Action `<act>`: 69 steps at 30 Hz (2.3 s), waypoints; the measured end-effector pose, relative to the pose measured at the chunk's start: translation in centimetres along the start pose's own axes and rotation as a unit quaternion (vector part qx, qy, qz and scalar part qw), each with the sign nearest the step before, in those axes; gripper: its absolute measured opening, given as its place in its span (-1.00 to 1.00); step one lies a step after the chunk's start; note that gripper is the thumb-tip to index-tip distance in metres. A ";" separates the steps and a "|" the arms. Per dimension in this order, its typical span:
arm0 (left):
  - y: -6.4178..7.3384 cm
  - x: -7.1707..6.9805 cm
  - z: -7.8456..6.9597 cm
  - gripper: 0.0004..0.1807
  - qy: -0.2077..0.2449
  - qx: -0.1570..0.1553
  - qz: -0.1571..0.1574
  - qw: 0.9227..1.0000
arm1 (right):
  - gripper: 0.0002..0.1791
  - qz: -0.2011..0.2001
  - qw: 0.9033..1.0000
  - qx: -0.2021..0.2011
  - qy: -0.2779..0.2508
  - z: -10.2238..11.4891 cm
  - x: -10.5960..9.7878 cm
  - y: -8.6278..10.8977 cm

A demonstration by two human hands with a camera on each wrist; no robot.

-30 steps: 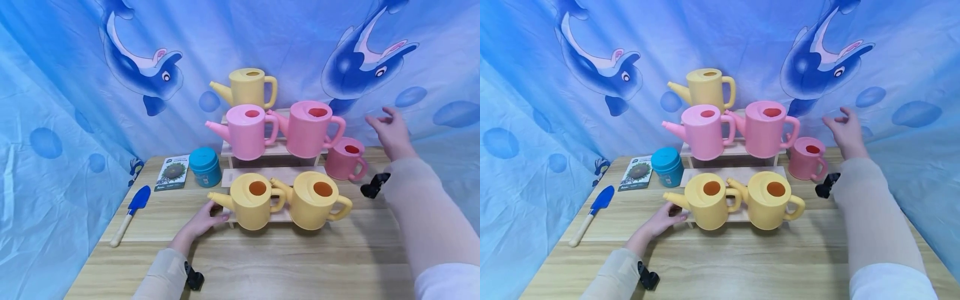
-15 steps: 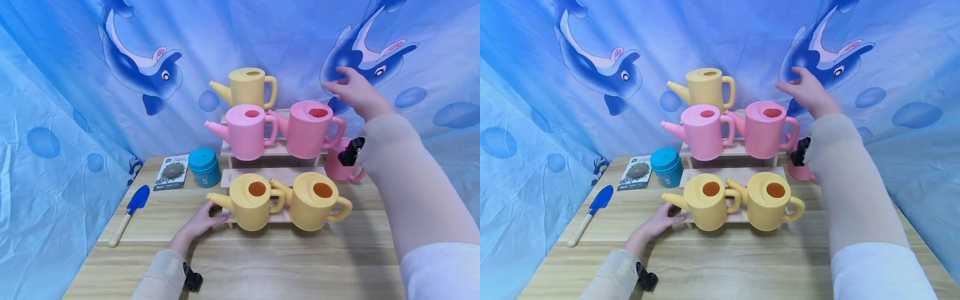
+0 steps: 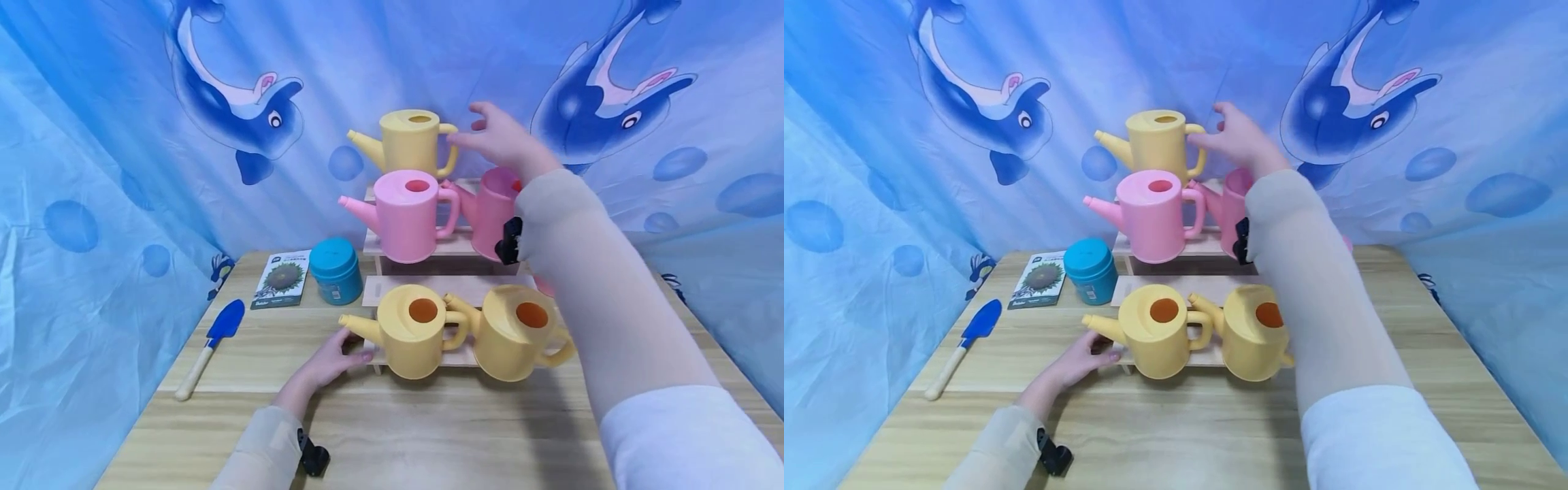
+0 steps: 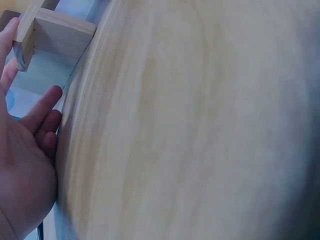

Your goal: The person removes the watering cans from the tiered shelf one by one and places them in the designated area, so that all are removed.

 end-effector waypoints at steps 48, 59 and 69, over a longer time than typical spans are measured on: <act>0.4 -0.3 -0.8 -0.30 0.021 -0.004 0.006 1.000 | -0.16 -0.028 0.996 0.027 -0.076 1.8 2.7 -2.7; 0.2 -0.5 -1.1 -0.27 0.012 -0.007 0.008 1.000 | -0.13 -0.032 0.996 0.058 -0.054 -0.2 -0.4 -1.9; 0.3 -0.5 -1.0 -0.30 0.026 -0.004 0.012 1.000 | -0.07 -0.030 0.993 0.099 -0.056 -2.5 -2.4 -0.7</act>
Point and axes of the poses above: each hand's wrist, its own y-axis away from the middle knuckle, its own x-axis out of the palm, z = x × y, the point moved 1 cm from there along -y, towards the middle knuckle, and after that the axes turned 1 degree about -x, right-handed, at the moved point
